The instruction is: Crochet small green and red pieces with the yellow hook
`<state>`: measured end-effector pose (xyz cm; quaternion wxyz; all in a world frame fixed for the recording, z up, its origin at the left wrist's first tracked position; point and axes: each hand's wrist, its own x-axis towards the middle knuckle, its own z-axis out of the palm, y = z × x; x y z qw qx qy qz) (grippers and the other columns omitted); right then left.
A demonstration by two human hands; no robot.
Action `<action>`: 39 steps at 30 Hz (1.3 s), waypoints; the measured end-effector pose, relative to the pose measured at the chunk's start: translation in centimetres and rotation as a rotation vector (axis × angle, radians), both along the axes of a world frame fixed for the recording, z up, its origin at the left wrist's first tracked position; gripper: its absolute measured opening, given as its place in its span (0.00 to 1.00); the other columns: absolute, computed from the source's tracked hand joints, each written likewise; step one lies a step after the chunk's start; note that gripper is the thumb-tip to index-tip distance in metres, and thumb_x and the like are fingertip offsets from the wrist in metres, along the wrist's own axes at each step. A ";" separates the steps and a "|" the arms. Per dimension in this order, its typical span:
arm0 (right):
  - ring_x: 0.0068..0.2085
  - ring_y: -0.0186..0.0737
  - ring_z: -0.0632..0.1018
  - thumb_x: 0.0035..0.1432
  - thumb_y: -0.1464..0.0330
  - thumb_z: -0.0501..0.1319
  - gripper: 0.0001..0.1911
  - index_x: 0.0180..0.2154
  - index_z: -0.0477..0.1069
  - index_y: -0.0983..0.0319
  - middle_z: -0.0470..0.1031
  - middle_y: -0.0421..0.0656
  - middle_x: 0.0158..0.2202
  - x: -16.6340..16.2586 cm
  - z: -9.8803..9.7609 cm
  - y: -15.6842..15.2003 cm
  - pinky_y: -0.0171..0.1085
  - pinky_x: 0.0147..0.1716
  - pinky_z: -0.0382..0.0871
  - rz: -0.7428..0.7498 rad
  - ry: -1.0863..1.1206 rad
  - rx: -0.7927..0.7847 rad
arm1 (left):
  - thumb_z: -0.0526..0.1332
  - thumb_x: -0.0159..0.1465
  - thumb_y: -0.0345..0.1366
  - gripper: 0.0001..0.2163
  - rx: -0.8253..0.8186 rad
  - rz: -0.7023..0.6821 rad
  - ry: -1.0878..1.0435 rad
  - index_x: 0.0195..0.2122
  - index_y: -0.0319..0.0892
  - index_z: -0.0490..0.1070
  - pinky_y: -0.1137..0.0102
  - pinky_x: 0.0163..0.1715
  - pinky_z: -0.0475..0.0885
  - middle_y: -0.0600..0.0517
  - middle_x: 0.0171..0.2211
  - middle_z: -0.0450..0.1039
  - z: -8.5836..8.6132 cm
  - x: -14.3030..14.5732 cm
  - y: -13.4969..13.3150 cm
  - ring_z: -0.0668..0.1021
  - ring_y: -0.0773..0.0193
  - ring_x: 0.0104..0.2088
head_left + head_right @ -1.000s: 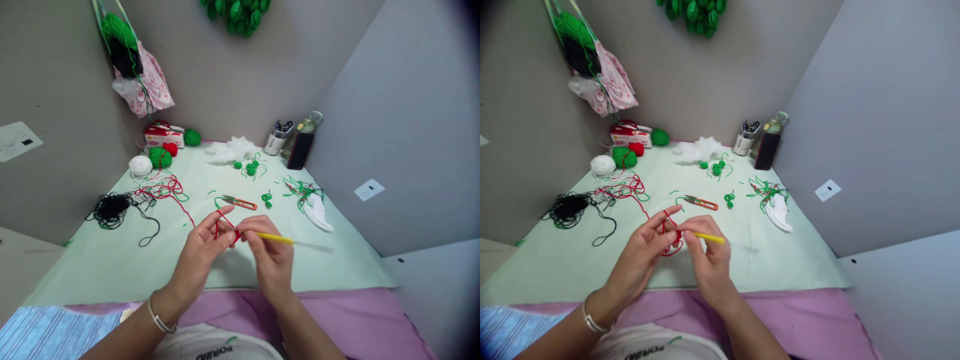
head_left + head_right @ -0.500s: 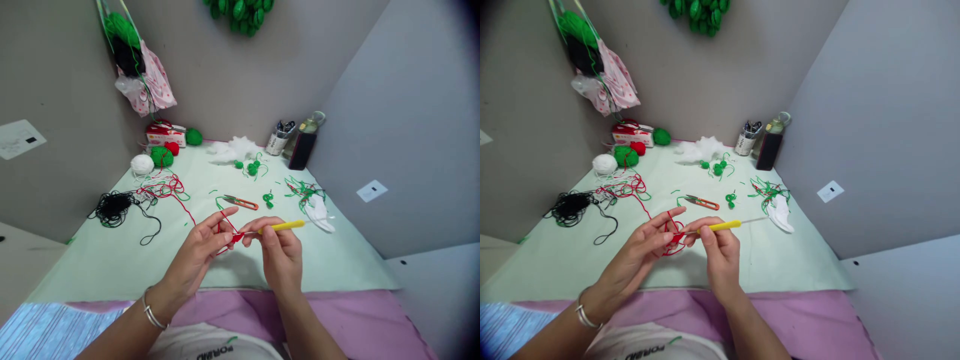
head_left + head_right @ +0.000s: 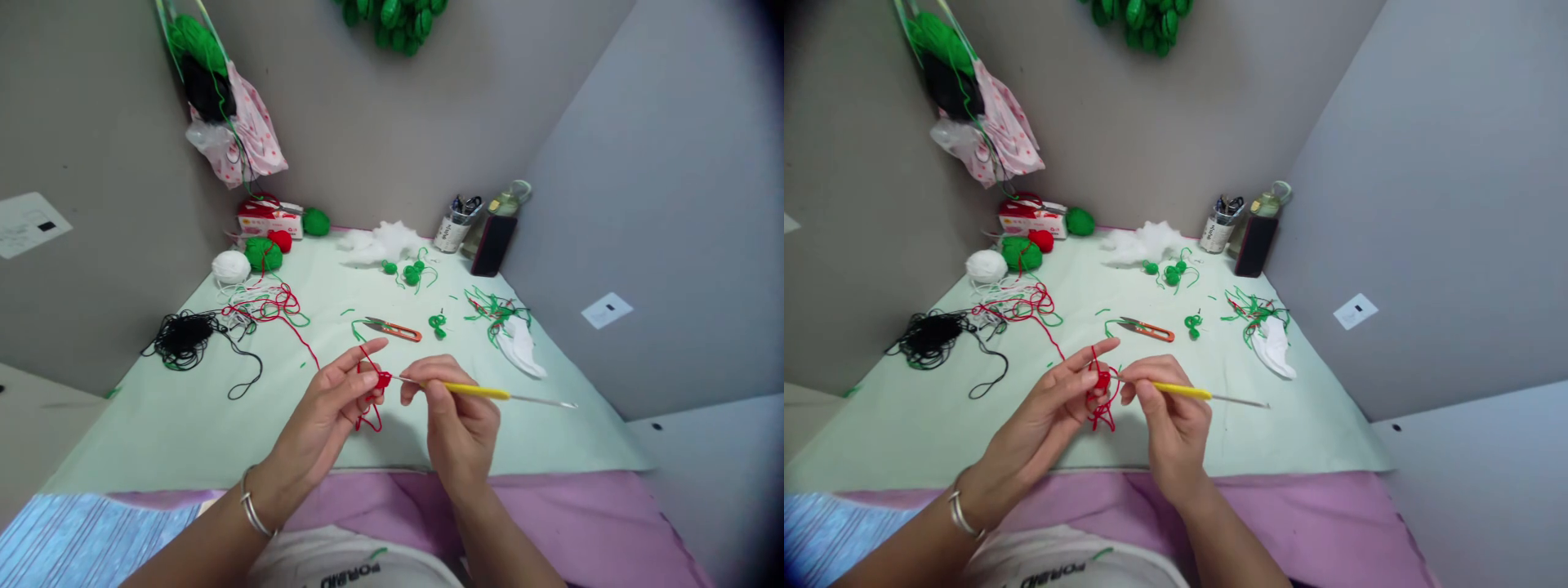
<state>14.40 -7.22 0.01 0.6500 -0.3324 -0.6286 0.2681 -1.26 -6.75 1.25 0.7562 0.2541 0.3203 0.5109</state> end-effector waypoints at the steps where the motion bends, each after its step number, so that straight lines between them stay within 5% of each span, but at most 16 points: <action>1: 0.35 0.38 0.80 0.71 0.73 0.59 0.12 0.43 0.81 0.55 0.80 0.42 0.37 -0.1 0.1 0.1 0.40 0.34 0.77 0.032 0.018 -0.017 | 0.74 0.60 0.34 0.21 0.033 0.004 0.025 0.56 0.44 0.81 0.72 0.40 0.70 0.53 0.33 0.76 0.1 0.0 0.0 0.74 0.68 0.33; 7: 0.40 0.41 0.82 0.71 0.75 0.59 0.14 0.48 0.80 0.55 0.82 0.44 0.39 -0.5 -0.3 0.2 0.41 0.36 0.80 -0.039 -0.125 0.038 | 0.75 0.60 0.35 0.19 0.115 0.049 0.146 0.53 0.45 0.82 0.70 0.41 0.69 0.53 0.33 0.78 -0.2 0.6 -0.2 0.75 0.65 0.35; 12: 0.43 0.43 0.83 0.68 0.76 0.61 0.19 0.54 0.80 0.52 0.81 0.48 0.45 -0.4 -1.2 0.0 0.41 0.38 0.81 -0.221 -0.445 0.317 | 0.77 0.57 0.37 0.21 0.010 0.030 0.000 0.52 0.43 0.83 0.71 0.40 0.71 0.53 0.33 0.78 -0.6 0.9 -0.2 0.74 0.68 0.32; 16: 0.37 0.41 0.82 0.69 0.75 0.60 0.14 0.48 0.81 0.55 0.81 0.45 0.38 0.1 -0.9 0.1 0.41 0.36 0.80 -0.132 -0.155 0.102 | 0.76 0.56 0.33 0.19 -0.080 0.006 -0.084 0.49 0.40 0.84 0.74 0.37 0.71 0.52 0.34 0.76 -0.3 0.5 0.1 0.72 0.69 0.31; 21: 0.31 0.38 0.79 0.71 0.66 0.62 0.09 0.40 0.81 0.58 0.81 0.44 0.36 0.0 -0.4 0.5 0.39 0.31 0.78 0.053 0.151 -0.161 | 0.75 0.58 0.34 0.19 0.017 0.035 0.024 0.51 0.43 0.84 0.71 0.39 0.69 0.54 0.31 0.74 0.1 0.4 0.0 0.73 0.67 0.32; 25: 0.32 0.37 0.81 0.71 0.69 0.61 0.09 0.42 0.82 0.58 0.83 0.44 0.38 -0.3 -0.5 0.6 0.38 0.32 0.79 0.048 0.069 -0.154 | 0.76 0.57 0.36 0.19 0.071 0.041 0.110 0.50 0.47 0.84 0.71 0.41 0.68 0.55 0.31 0.75 -0.1 0.7 -0.2 0.75 0.66 0.35; 32: 0.43 0.43 0.83 0.67 0.77 0.61 0.18 0.51 0.81 0.53 0.83 0.47 0.44 -0.1 -1.2 0.1 0.41 0.39 0.80 -0.182 -0.350 0.255 | 0.77 0.57 0.37 0.17 -0.031 -0.021 -0.059 0.48 0.43 0.85 0.72 0.40 0.72 0.50 0.37 0.79 -0.7 0.8 0.1 0.75 0.67 0.34; 37: 0.28 0.36 0.78 0.72 0.70 0.59 0.11 0.41 0.80 0.58 0.79 0.42 0.34 0.2 -0.5 0.5 0.39 0.28 0.76 -0.091 0.059 -0.074 | 0.76 0.58 0.33 0.18 -0.040 0.052 -0.024 0.50 0.41 0.84 0.75 0.34 0.71 0.54 0.30 0.74 -0.4 0.5 0.3 0.72 0.71 0.30; 39: 0.29 0.37 0.79 0.72 0.70 0.59 0.11 0.40 0.80 0.58 0.80 0.43 0.34 0.0 -0.4 0.6 0.38 0.29 0.76 -0.040 0.031 -0.101 | 0.75 0.59 0.33 0.20 0.056 0.106 0.057 0.54 0.45 0.82 0.76 0.35 0.70 0.56 0.30 0.74 -0.4 0.7 0.1 0.72 0.71 0.30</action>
